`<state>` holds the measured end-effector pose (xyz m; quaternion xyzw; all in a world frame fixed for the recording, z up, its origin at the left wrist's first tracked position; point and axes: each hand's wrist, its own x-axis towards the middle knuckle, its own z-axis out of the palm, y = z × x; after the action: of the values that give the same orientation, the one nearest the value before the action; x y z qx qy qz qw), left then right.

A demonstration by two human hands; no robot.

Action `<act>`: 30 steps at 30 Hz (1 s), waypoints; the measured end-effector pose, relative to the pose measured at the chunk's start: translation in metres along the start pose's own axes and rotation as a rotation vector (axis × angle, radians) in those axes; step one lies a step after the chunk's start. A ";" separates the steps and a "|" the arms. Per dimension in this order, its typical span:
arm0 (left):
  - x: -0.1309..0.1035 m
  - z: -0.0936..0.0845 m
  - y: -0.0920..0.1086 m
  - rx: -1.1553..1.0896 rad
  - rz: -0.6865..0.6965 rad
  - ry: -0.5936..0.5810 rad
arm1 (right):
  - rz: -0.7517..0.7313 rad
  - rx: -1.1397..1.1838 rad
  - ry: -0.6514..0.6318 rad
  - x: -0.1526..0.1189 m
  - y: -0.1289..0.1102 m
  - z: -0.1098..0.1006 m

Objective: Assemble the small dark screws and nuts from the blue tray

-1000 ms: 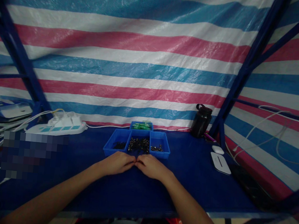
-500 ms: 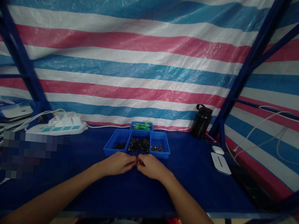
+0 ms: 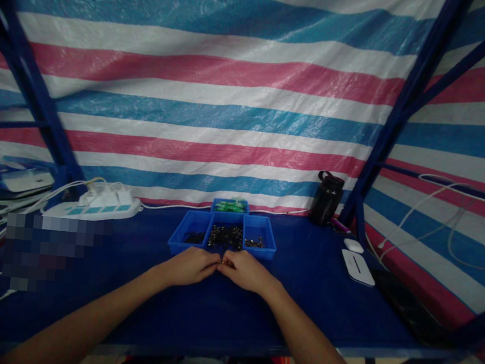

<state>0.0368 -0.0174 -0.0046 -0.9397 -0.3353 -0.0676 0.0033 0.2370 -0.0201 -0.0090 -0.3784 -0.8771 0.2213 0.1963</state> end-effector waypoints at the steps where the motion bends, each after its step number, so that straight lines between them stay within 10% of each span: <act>1: 0.000 0.000 0.000 -0.007 0.004 0.005 | -0.007 0.008 0.008 0.000 -0.001 0.000; 30: 0.000 -0.004 0.001 -0.062 -0.018 0.016 | -0.008 -0.002 0.033 0.002 -0.001 0.001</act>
<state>0.0375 -0.0185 -0.0003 -0.9358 -0.3413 -0.0856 -0.0238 0.2346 -0.0195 -0.0086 -0.3786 -0.8755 0.2134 0.2114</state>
